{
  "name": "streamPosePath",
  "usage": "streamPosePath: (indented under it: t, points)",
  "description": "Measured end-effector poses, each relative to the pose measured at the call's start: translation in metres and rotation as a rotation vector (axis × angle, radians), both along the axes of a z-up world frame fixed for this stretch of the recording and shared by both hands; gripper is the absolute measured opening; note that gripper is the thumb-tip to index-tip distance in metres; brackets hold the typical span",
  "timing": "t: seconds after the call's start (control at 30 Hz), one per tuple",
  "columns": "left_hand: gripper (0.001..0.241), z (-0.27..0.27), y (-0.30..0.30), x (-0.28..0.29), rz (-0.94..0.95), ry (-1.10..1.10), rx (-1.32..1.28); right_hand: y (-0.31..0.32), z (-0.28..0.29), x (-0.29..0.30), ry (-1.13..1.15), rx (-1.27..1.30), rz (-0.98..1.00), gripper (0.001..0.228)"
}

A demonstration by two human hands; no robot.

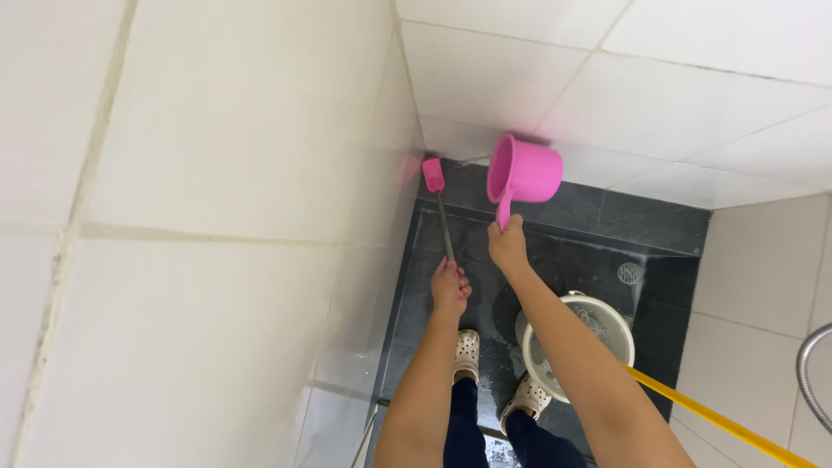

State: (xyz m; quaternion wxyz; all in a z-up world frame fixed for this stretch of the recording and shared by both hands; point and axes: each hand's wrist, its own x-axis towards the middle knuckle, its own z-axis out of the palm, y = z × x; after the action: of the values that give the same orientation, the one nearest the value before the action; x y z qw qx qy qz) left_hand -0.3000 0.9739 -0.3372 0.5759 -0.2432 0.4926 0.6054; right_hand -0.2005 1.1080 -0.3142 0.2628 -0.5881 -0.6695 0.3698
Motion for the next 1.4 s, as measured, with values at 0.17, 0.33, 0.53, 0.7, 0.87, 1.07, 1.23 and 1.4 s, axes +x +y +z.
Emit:
streamPosePath:
  t: [0.17, 0.33, 0.53, 0.7, 0.87, 1.07, 1.23, 1.4]
  points:
    - [0.020, 0.013, 0.045, 0.012, -0.077, -0.136, -0.005, -0.003, 0.035, 0.032, 0.421, -0.512, -0.260, 0.020]
    - [0.008, -0.048, 0.036, 0.006, -0.175, -0.217, 0.041, -0.010, 0.024, 0.090, 0.509, -0.574, -0.414, 0.013]
    - [0.016, -0.005, 0.053, 0.009, -0.111, -0.077, 0.119, -0.034, 0.022, 0.164, 0.614, -0.576, -0.565, 0.008]
    - [0.039, 0.006, 0.054, 0.152, -0.357, -0.195, -0.032, -0.047, 0.026, 0.213, 0.715, -0.566, -0.698, 0.018]
    - [0.046, -0.028, 0.038, 0.196, -0.631, -0.119, -0.027, -0.056, 0.038, 0.255, 0.605, -0.485, -0.678, 0.021]
    - [0.044, -0.005, 0.019, 0.140, -0.420, -0.077, -0.019, -0.076, 0.039, 0.296, 0.581, -0.484, -0.657, 0.023]
    - [0.045, 0.002, 0.034, 0.166, -0.224, -0.121, 0.052, -0.084, 0.061, 0.326, 0.704, -0.585, -0.689, 0.017]
    - [0.046, 0.021, 0.031, 0.207, -0.232, 0.001, -0.032, -0.089, 0.068, 0.349, 0.666, -0.585, -0.655, 0.023]
